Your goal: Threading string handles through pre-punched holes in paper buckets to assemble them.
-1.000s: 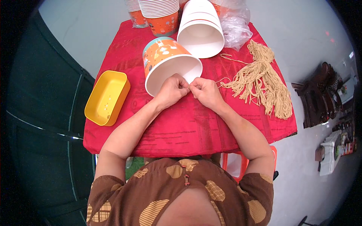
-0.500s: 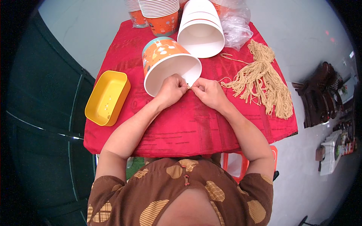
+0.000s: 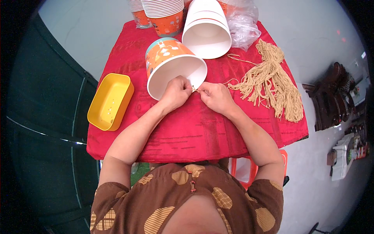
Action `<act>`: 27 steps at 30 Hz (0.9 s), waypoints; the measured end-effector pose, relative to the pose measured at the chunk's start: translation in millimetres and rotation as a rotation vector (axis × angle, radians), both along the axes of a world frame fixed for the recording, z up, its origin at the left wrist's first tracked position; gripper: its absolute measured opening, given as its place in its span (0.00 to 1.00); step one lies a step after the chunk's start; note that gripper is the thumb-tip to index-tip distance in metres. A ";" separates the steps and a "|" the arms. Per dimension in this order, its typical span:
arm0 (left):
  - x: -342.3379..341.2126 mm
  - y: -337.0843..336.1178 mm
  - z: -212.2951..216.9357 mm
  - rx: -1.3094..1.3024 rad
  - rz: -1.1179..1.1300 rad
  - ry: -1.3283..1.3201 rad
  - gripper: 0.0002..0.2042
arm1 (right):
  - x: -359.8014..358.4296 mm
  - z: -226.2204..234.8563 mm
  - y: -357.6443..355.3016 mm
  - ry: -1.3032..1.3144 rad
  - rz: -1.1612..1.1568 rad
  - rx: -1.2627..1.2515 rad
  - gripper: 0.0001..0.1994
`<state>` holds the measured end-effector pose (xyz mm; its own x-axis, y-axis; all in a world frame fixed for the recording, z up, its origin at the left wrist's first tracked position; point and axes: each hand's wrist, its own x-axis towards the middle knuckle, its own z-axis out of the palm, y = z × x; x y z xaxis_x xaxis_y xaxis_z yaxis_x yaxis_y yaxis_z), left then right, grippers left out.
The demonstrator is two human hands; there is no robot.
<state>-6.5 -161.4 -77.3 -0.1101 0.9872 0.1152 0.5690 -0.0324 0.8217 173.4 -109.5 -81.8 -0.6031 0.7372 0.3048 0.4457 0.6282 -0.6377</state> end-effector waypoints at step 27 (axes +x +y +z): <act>4.0 0.7 12.6 -0.138 -0.010 -0.091 0.04 | -5.6 1.6 -5.0 -0.071 -0.091 0.062 0.12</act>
